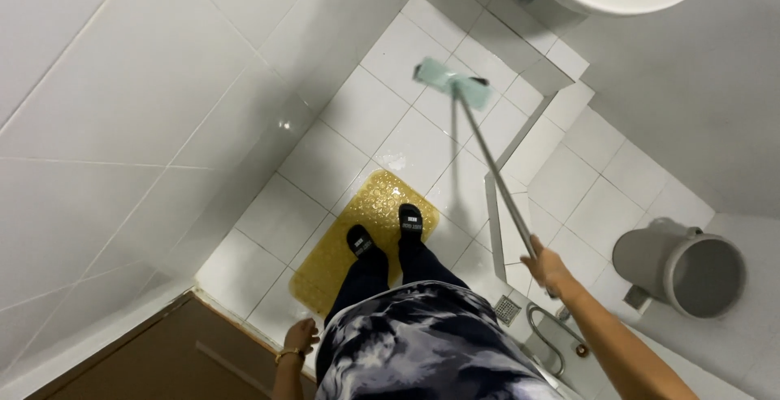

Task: The person mops the tiled bathroom floor using a flat mop with a long handle. They move the mop back and forth across the floor, covering areas near the sink, toilet, and a yellow bath mat.

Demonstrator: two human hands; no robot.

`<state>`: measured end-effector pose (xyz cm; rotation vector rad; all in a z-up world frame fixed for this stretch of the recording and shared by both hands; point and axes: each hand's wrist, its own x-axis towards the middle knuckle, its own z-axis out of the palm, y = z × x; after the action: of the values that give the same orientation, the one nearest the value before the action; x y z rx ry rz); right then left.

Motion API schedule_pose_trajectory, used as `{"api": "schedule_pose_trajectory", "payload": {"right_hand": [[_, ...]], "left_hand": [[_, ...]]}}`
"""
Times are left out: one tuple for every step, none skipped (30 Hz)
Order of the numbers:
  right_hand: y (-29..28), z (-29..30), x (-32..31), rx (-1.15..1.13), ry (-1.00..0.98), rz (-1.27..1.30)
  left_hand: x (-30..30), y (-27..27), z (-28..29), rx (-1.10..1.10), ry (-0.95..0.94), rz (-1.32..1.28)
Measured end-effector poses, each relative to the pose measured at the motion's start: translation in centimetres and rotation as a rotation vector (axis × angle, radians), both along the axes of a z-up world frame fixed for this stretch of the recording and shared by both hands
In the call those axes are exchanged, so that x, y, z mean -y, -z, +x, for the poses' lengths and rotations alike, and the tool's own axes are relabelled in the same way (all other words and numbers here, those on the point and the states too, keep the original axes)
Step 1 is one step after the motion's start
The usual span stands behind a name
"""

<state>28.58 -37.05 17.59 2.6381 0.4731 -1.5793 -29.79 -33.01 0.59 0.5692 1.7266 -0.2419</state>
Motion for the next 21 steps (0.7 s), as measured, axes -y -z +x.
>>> {"api": "schedule_pose_trajectory", "payload": {"right_hand": [[-0.1,-0.7,1.0,0.001,-0.002,-0.004],[-0.2,-1.4,2.1,-0.009,-0.003,-0.044],[-0.3,-1.9,3.0,-0.018,-0.008,-0.083],[-0.1,-2.1,4.3,-0.015,-0.013,-0.083],[0.1,-2.4,5.5,-0.001,-0.221,-0.171],[0.3,-2.7,6.8,0.013,-0.429,-0.257],[0.5,-2.7,7.4,0.013,-0.439,-0.257],[0.6,-2.8,8.1,-0.001,-0.613,-0.290],[0.7,-2.7,8.7,-0.015,-0.786,-0.321],[0.9,-3.0,8.5,-0.015,-0.795,-0.320],[1.0,-3.2,8.2,-0.042,-0.820,-0.273],[1.2,-3.3,8.0,-0.070,-0.845,-0.225],[-0.2,-4.3,5.6,-0.072,-0.852,-0.223],[-1.5,-5.3,3.2,-0.032,-0.838,-0.285],[-2.8,-6.2,0.8,0.008,-0.822,-0.344],[-2.2,-5.7,-0.7,0.006,-0.828,-0.341],[-1.5,-5.3,-2.1,0.063,-0.960,-0.348],[-0.9,-4.8,-3.5,0.121,-1.091,-0.352],[-0.2,-3.8,-4.8,0.117,-1.092,-0.348],[0.5,-2.8,-6.0,0.208,-1.219,-0.282],[1.2,-1.7,-7.3,0.299,-1.342,-0.213]], "left_hand": [[0.1,-0.2,-0.1,0.001,-0.002,-0.004],[0.3,-0.4,-0.3,-0.008,-0.042,-0.027],[0.5,-0.6,-0.2,-0.016,-0.085,-0.049],[0.4,-0.3,-0.1,-0.014,-0.090,-0.049],[0.3,0.0,-0.1,-0.010,-0.081,-0.037],[0.3,0.3,-0.2,-0.007,-0.072,-0.025],[0.1,0.3,0.0,-0.008,-0.081,-0.025],[0.0,0.4,0.2,0.011,-0.095,0.011],[-0.2,0.4,0.4,0.029,-0.108,0.048],[-0.4,0.5,0.7,0.027,-0.117,0.049],[-0.6,0.6,1.0,0.041,-0.090,0.072],[-0.9,0.7,1.4,0.054,-0.062,0.095],[-0.9,0.5,1.4,0.051,-0.069,0.096],[-0.9,0.4,1.5,0.045,-0.069,0.096],[-1.1,0.2,1.7,0.039,-0.069,0.097],[-0.9,0.1,1.7,0.035,-0.074,0.099],[-0.7,-0.1,1.7,0.041,-0.118,0.090],[-0.4,-0.4,1.7,0.047,-0.161,0.081],[-0.1,-0.6,1.5,0.042,-0.161,0.083],[0.2,-0.8,1.3,0.034,-0.142,0.081],[0.4,-1.1,1.2,0.025,-0.121,0.078]]}}
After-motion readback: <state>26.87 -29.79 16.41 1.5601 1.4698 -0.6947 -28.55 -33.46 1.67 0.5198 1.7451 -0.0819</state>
